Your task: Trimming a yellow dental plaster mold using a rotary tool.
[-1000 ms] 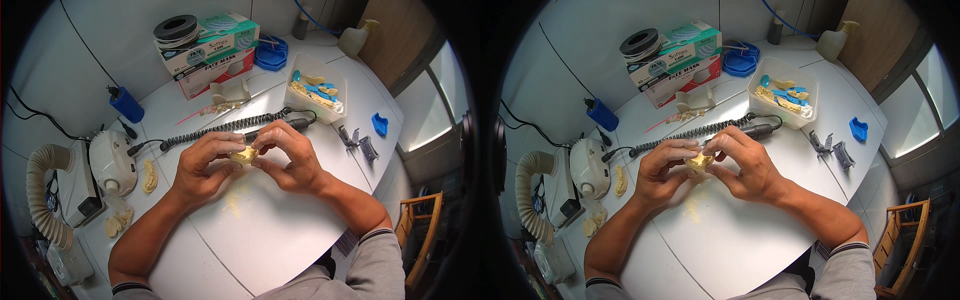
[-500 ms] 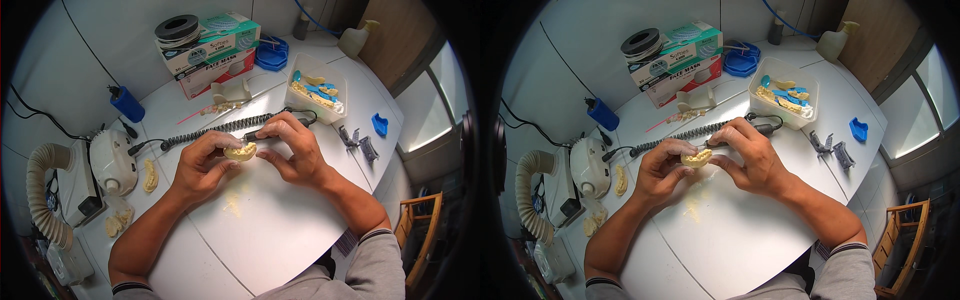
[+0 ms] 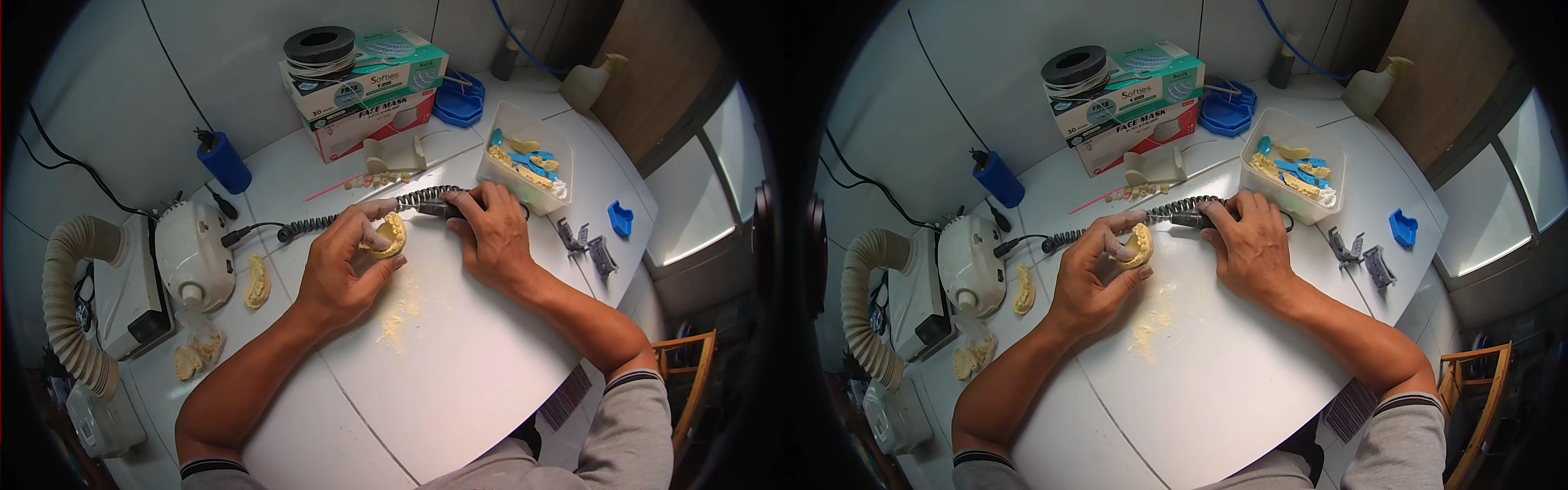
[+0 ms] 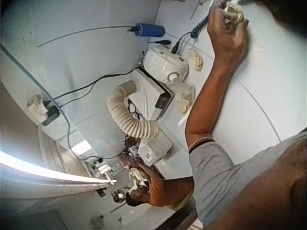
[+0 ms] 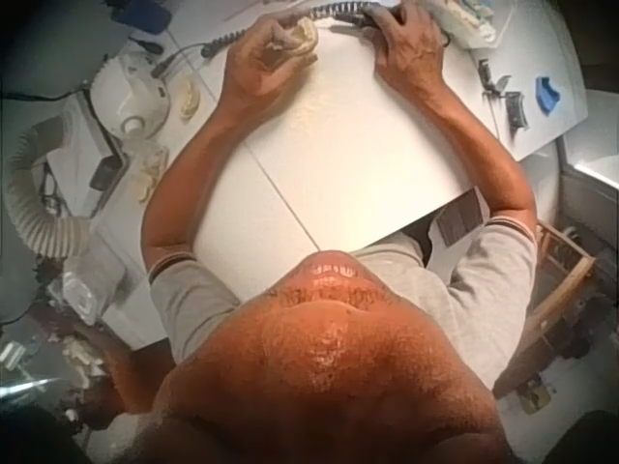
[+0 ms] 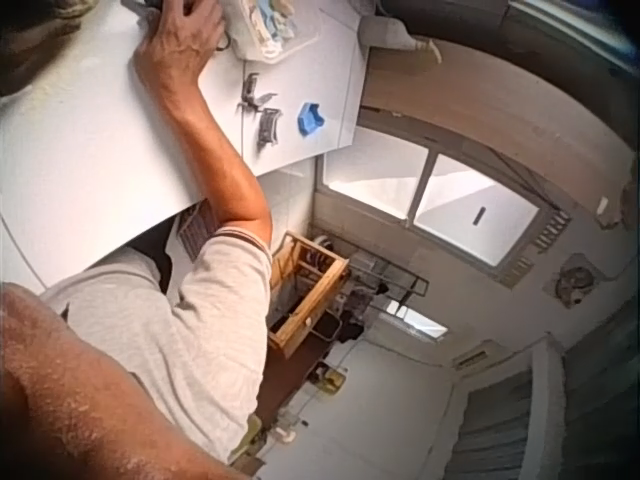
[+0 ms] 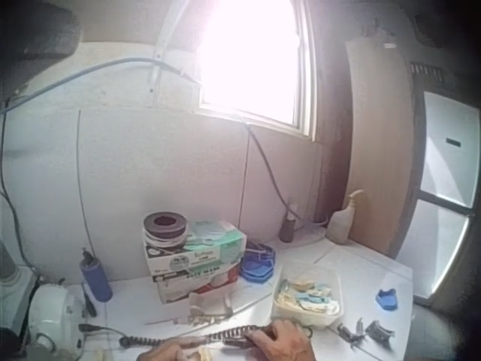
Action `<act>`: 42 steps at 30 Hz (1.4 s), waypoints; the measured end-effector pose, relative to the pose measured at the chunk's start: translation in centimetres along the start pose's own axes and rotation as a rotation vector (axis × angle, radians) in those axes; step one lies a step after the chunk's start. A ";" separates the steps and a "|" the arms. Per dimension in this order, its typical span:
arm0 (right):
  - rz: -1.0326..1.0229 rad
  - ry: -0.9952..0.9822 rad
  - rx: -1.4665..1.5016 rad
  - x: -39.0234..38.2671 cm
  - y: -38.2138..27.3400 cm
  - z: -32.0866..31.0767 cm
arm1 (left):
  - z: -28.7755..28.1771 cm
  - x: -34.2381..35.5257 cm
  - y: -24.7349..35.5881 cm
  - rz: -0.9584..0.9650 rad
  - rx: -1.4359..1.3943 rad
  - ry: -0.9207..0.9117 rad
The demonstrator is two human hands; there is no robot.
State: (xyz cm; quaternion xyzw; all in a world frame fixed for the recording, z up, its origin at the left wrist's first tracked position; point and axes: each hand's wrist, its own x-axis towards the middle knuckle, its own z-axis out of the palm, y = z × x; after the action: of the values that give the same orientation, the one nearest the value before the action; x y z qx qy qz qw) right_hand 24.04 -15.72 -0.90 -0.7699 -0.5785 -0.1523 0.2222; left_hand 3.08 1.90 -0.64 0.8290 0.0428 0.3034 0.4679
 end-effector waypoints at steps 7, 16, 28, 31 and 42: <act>0.030 0.038 0.074 -0.2 -0.2 -1.3 | 0.0 -0.1 0.0 -0.127 -0.040 0.008; -0.187 0.001 0.123 -1.0 -0.4 -2.1 | 0.1 0.2 0.2 -0.133 0.061 0.003; -0.200 -0.074 0.002 -0.7 -0.6 -2.0 | 0.1 0.0 -0.2 -0.147 0.092 0.012; -0.209 -0.068 -0.009 -0.7 -0.5 -1.8 | 0.2 0.1 -0.2 -0.135 0.095 0.021; -0.224 -0.078 -0.027 -0.6 -0.5 -1.8 | 0.0 0.0 -0.2 -0.150 0.119 0.014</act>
State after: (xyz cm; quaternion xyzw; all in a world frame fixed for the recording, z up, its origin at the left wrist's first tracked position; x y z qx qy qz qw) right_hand 23.44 -17.02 0.37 -0.7088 -0.6669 -0.1538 0.1708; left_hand 3.16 1.96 -0.77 0.8476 0.1262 0.2703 0.4389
